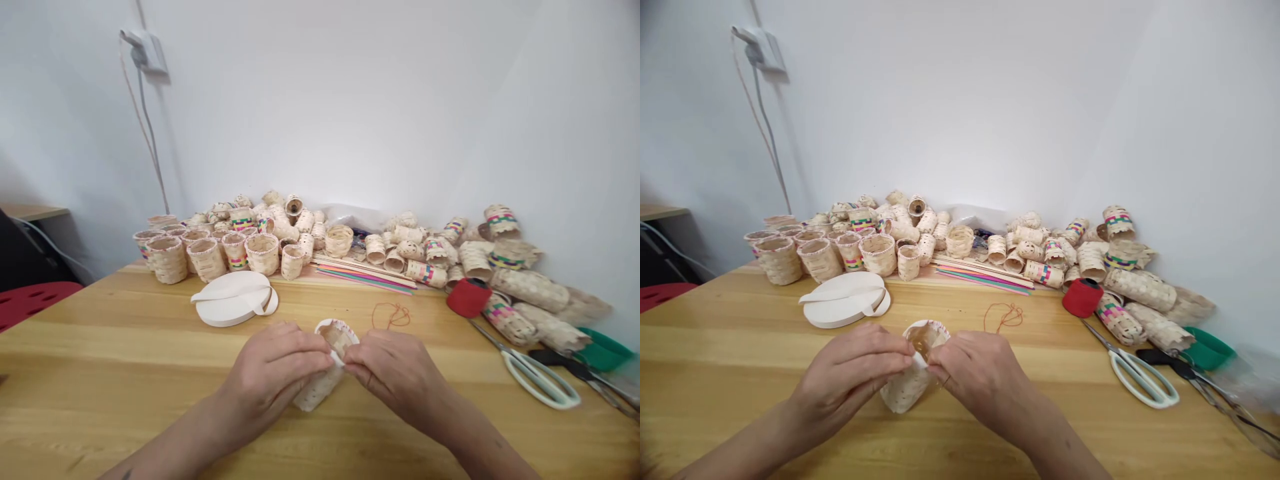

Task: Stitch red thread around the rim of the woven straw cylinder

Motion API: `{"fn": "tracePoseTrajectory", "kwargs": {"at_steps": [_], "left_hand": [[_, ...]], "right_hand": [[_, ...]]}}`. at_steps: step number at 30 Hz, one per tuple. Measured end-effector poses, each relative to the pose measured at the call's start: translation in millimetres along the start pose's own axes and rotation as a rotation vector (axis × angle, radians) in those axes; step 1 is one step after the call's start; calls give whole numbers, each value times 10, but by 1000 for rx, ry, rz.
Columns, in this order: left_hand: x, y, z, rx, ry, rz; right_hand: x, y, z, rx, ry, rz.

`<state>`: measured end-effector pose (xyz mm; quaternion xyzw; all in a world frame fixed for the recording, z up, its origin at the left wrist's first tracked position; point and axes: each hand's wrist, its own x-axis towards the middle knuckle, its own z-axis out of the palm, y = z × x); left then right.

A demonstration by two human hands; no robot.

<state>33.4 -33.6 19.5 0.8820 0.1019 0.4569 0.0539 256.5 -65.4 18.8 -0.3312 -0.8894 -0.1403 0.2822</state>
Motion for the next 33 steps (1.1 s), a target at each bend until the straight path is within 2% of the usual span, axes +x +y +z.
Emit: {"fn": "tracePoseTrajectory", "kwargs": {"at_steps": [5, 12, 17, 23, 28, 31, 33], "left_hand": [[53, 45, 0, 7, -42, -55], [84, 70, 10, -91, -152, -202], [92, 69, -10, -114, -187, -240], [78, 94, -4, -87, -159, -273], [40, 70, -2, -70, -108, -216], [22, -13, -51, -62, -21, -221], [17, -79, -85, -73, -12, -217]], "right_hand": [[-28, -17, 53, -2, -70, 19], [29, -74, 48, 67, -25, 6], [30, -57, 38, 98, -23, 10], [13, -68, 41, 192, 103, 59], [29, -55, 72, 230, 41, 106], [33, -15, 39, 207, 15, 95], [28, 6, 16, 210, -10, 80]]}}
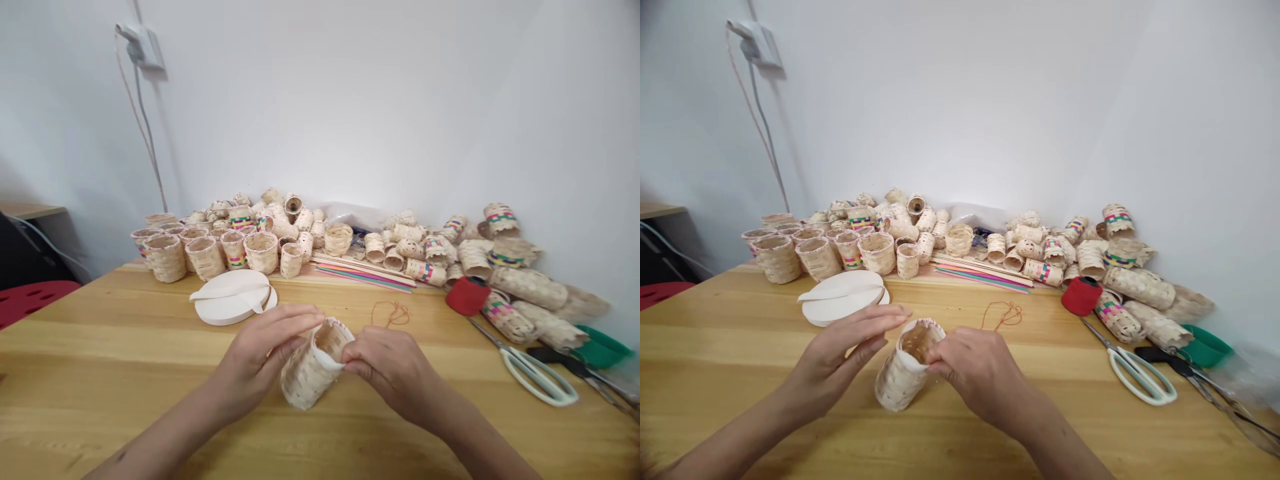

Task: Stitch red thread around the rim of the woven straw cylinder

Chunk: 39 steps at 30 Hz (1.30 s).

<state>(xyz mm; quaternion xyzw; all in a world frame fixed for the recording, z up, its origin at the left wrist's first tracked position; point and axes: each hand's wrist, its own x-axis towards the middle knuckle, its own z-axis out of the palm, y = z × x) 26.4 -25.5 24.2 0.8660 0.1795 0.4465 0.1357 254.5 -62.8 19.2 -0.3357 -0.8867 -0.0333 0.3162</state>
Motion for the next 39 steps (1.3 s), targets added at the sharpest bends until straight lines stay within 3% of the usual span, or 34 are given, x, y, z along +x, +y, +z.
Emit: {"fn": "tracePoseTrajectory", "kwargs": {"at_steps": [5, 11, 19, 26, 32, 39], "left_hand": [[26, -76, -26, -15, -173, 109], [52, 10, -27, -88, -224, 55], [50, 82, -7, -56, -159, 15], [41, 103, 38, -53, -137, -21], [24, -8, -62, -77, 8, 12], [65, 4, -47, -12, -75, 187]], "right_hand": [[-26, 36, -11, 26, -67, -9], [-32, 44, -29, 81, -93, 9], [-36, -90, 40, 64, 175, -48], [-21, -125, 176, 134, 127, -10], [-24, -60, 137, 163, 50, 81], [-43, -38, 118, 125, 5, 73]]}}
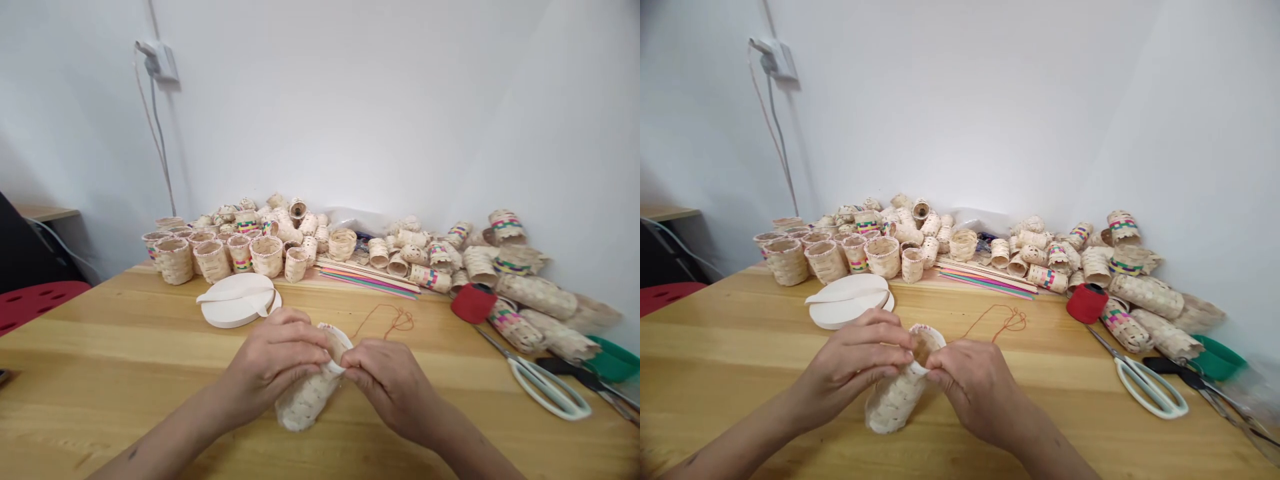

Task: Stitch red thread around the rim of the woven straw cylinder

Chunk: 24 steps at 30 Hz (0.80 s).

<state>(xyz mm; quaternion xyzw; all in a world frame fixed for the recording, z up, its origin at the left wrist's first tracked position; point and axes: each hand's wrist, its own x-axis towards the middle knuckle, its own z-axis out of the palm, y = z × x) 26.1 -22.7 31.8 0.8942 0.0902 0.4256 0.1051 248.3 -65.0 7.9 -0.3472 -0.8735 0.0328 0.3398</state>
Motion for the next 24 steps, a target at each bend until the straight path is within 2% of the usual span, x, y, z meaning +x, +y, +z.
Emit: {"fn": "tracePoseTrajectory", "kwargs": {"at_steps": [6, 13, 18, 24], "left_hand": [[3, 60, 37, 57, -75, -61], [0, 128, 70, 19, -99, -86], [12, 145, 89, -68, -87, -176], [22, 158, 82, -67, -96, -179]], "right_hand": [[-12, -4, 30, -90, -1, -52], [26, -26, -176, -187, 0, -185], [-2, -29, -195, -77, 35, -146], [15, -71, -87, -22, 41, -101]]}}
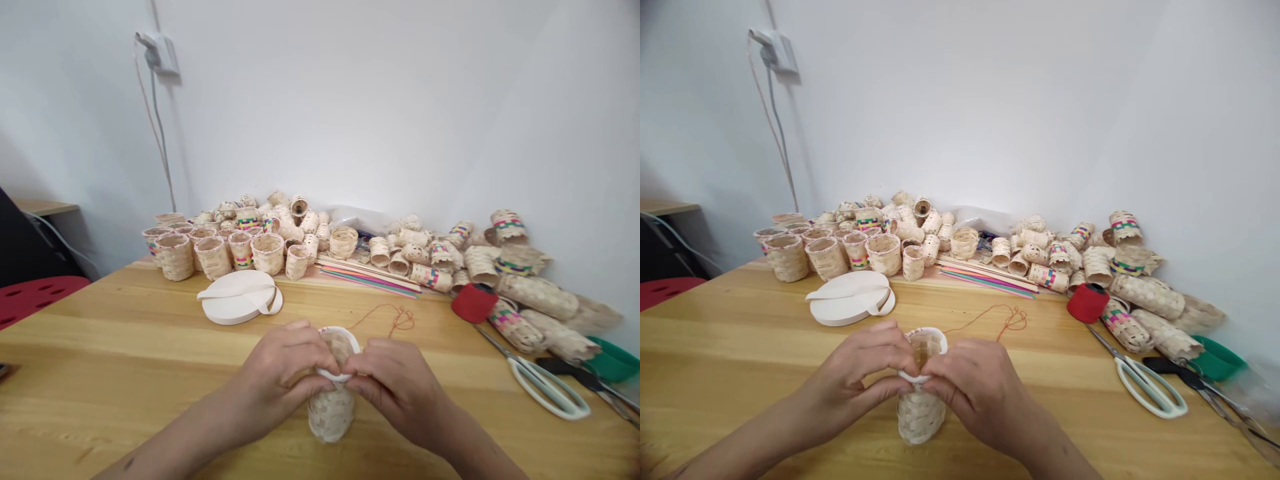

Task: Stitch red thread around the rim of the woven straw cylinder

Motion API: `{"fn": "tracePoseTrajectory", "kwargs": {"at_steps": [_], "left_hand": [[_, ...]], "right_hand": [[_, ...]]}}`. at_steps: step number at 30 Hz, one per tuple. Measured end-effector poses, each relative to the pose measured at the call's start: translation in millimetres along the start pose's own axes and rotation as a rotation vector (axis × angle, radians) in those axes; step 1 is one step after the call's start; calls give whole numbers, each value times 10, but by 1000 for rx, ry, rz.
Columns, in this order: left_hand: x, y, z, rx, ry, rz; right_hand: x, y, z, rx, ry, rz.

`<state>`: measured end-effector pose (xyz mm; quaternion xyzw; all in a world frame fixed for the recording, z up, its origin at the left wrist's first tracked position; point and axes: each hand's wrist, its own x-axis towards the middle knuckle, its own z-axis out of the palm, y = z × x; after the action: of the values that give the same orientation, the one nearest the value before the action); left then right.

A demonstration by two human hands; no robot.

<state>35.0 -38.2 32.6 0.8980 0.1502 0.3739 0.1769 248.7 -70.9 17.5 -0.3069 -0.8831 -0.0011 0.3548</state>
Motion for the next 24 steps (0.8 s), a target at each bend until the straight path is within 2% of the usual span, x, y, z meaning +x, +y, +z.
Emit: {"fn": "tracePoseTrajectory", "kwargs": {"at_steps": [4, 8, 18, 24], "left_hand": [[-16, -35, -20, -11, 17, -6], [-36, -105, -72, -40, 42, -36], [-33, -126, -91, -136, -99, -54], [-35, -85, -69, -152, -35, -118]], "right_hand": [[15, 2, -2, 60, -49, 65], [-13, 26, -22, 31, -56, 66], [-6, 38, 24, -1, -29, 25], [-1, 29, 7, -17, -42, 11]]}}
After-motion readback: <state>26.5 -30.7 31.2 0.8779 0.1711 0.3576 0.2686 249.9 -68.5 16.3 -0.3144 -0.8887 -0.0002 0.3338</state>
